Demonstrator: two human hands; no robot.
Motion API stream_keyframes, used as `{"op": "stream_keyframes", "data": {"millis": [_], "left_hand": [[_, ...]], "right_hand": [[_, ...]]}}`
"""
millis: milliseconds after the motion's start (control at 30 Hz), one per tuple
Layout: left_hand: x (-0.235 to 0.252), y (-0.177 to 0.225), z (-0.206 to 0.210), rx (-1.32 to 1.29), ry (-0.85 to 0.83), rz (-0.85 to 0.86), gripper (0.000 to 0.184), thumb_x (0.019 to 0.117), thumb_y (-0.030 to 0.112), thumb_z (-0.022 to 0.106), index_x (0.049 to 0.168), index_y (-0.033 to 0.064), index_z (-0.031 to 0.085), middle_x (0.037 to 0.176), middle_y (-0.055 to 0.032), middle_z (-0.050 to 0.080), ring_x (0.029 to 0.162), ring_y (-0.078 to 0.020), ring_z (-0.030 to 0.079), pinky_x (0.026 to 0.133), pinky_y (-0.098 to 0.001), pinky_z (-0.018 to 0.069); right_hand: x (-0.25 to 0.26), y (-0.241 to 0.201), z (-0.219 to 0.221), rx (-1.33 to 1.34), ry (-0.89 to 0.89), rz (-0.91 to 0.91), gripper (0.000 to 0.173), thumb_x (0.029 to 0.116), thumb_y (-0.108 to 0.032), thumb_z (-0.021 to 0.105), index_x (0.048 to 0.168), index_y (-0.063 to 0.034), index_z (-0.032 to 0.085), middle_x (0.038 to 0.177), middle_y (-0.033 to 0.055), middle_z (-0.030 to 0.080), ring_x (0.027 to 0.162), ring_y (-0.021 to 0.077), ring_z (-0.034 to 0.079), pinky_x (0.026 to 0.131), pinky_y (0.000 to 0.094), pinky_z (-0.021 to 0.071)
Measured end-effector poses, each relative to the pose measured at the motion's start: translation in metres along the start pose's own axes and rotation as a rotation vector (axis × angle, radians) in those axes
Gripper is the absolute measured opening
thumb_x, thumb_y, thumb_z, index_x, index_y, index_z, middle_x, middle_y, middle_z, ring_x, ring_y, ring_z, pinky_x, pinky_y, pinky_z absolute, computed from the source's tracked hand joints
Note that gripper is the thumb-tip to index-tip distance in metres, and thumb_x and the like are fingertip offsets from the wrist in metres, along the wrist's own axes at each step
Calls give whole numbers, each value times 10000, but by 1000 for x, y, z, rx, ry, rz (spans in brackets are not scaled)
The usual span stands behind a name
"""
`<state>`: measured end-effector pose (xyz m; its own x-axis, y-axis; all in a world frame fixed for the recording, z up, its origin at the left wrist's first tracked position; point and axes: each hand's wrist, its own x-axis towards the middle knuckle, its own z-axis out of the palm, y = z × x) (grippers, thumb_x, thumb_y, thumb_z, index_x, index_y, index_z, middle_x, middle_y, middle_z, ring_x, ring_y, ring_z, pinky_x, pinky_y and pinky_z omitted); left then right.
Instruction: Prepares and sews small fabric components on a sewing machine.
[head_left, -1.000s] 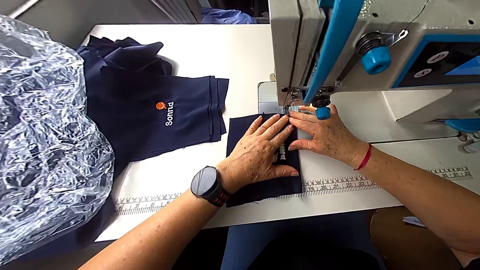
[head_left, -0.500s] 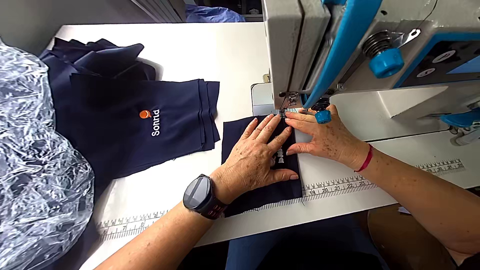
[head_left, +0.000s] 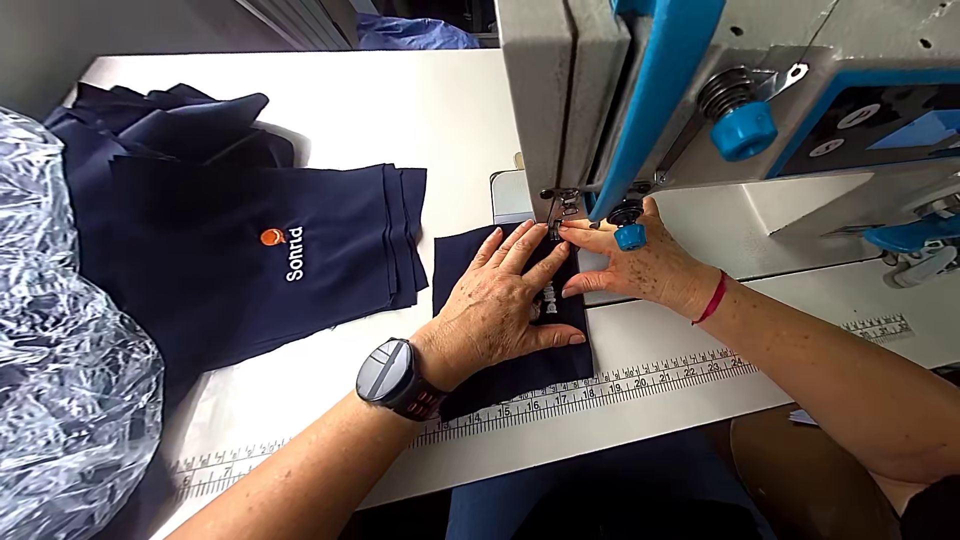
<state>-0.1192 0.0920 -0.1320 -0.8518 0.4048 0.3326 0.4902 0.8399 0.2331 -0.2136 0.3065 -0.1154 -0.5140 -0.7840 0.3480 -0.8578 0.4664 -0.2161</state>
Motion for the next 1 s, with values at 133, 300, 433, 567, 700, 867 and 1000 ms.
{"op": "stream_keyframes", "data": {"millis": [133, 300, 433, 567, 700, 867, 1000], "left_hand": [[-6, 14, -3, 43, -27, -39, 929, 888, 796, 403, 1446, 75, 586, 1527, -245, 484, 1444, -392, 445, 1158, -641, 314], [-42, 50, -2, 54, -27, -5, 929, 938, 757, 333, 1440, 13, 570, 1549, -169, 491, 1465, -301, 440, 1184, -571, 315], [-59, 53, -5, 2, -43, 89, 981, 903, 794, 354, 1420, -9, 581, 1516, -158, 532, 1440, -291, 474, 1175, -550, 341], [-65, 45, -9, -76, -53, 159, 891, 914, 770, 384, 1403, 65, 623, 1511, -126, 545, 1452, -278, 459, 1185, -567, 317], [-67, 44, -10, -88, -61, 191, 783, 905, 769, 415, 1345, 179, 683, 1524, -138, 527, 1469, -305, 429, 1187, -607, 293], [-73, 57, -10, -107, -46, 148, 772, 913, 764, 422, 1322, 163, 686, 1485, -81, 577, 1455, -293, 450, 1175, -651, 281], [-82, 65, -6, -94, -14, 93, 791, 916, 790, 383, 1377, 210, 658, 1504, -98, 554, 1457, -273, 450, 1181, -625, 296]], "right_hand": [[-6, 5, 4, -1, 5, -49, 606, 916, -592, 582, 1272, -127, 737, 1315, 63, 710, 1254, 347, 619, 929, 611, 410], [-42, -13, 0, 62, 55, -148, 367, 1038, -306, 499, 1243, -136, 752, 1384, 7, 673, 1427, 313, 486, 1073, 603, 353], [-74, -29, -7, 82, 5, -204, 438, 1062, -379, 442, 1302, -140, 721, 1433, 0, 637, 1459, 279, 451, 1139, 586, 300], [-98, -34, -8, 85, -32, -233, 676, 1016, -635, 378, 1371, -141, 674, 1468, 25, 609, 1487, 299, 403, 1169, 604, 247], [-107, -34, -11, 101, -95, -257, 815, 930, -761, 374, 1410, -160, 645, 1523, 13, 556, 1524, 315, 336, 1169, 673, 198], [-112, -32, -15, 141, -145, -296, 793, 911, -779, 395, 1419, -222, 640, 1536, -5, 543, 1542, 321, 293, 1175, 697, 158], [-109, -31, -19, 159, -133, -331, 753, 938, -751, 401, 1373, -200, 675, 1483, -23, 595, 1523, 267, 344, 1205, 646, 159]]}}
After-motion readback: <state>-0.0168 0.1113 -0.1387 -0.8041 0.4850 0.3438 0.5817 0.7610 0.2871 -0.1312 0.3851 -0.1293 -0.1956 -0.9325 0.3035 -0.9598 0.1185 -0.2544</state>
